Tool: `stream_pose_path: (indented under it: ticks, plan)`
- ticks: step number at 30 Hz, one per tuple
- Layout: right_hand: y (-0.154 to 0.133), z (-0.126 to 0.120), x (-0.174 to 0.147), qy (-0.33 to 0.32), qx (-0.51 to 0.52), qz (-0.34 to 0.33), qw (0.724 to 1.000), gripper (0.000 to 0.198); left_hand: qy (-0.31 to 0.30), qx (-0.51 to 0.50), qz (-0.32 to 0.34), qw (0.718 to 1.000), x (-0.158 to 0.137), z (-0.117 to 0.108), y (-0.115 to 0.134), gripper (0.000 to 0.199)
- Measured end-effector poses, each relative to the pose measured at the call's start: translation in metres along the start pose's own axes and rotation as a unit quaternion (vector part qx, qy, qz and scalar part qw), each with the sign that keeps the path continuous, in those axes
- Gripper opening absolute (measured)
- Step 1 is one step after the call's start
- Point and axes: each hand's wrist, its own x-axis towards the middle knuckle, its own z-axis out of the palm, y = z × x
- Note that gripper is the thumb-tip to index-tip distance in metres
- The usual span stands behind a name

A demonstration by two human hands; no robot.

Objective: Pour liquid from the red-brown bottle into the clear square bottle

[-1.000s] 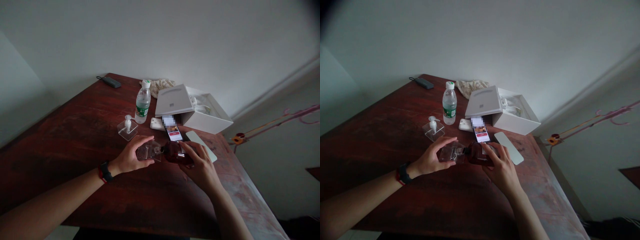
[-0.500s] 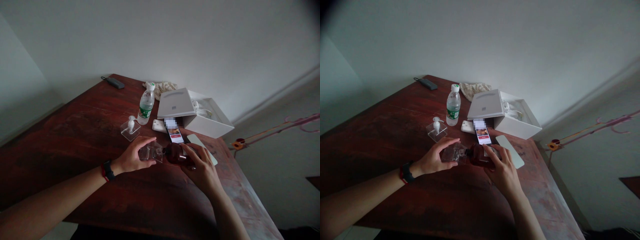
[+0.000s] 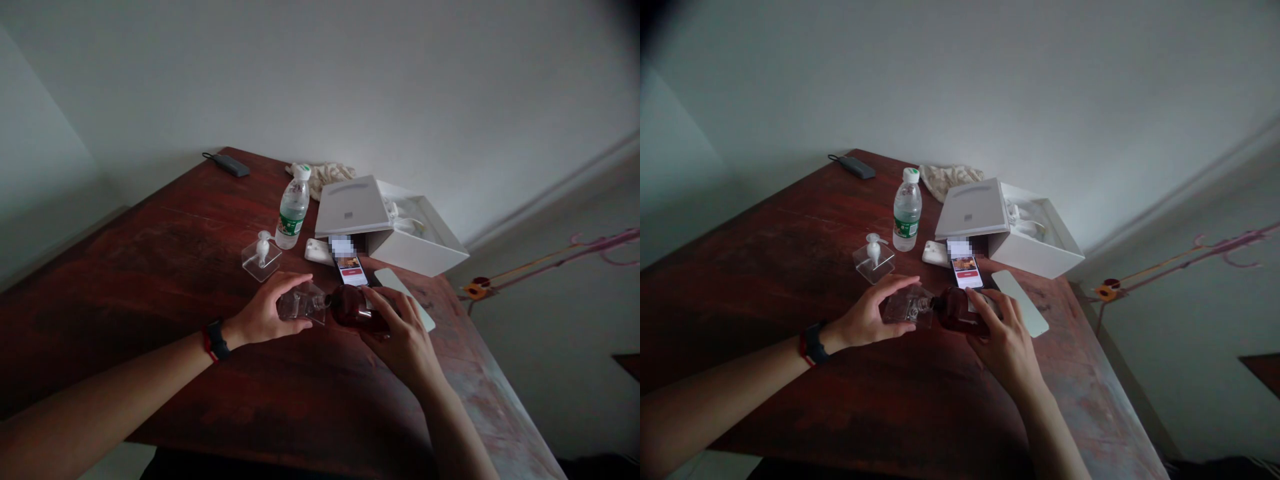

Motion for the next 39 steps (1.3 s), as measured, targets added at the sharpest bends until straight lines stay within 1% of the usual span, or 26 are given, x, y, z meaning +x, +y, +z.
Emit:
stream_pose_path:
  ticks: [3,9,12,33,39]
  plan:
    - [0.0003,0.0019,-0.0003,-0.007,0.015,-0.003,1.0,0.083,-0.004,-0.005,-0.005,1.0,0.0002,-0.0004,0.0011,0.076]
    - [-0.0029,0.0037,-0.0011,-0.009,0.03,0.019,0.999,0.076,-0.008,-0.019,-0.01,1.0,0.0007,-0.0001,0.003,0.074]
    - [-0.0037,0.0026,-0.0007,-0.01,0.032,0.021,0.999,0.077,-0.007,-0.023,-0.012,1.0,0.0011,0.0002,0.0029,0.073]
    - [-0.0019,-0.0035,0.0063,0.001,-0.011,-0.011,1.0,0.073,-0.009,-0.039,-0.016,0.999,0.0022,0.0002,0.0035,0.075]
    - [-0.0022,-0.0052,0.0089,0.005,-0.014,-0.019,1.0,0.075,-0.013,-0.048,-0.026,0.998,0.002,0.0007,0.0019,0.076]
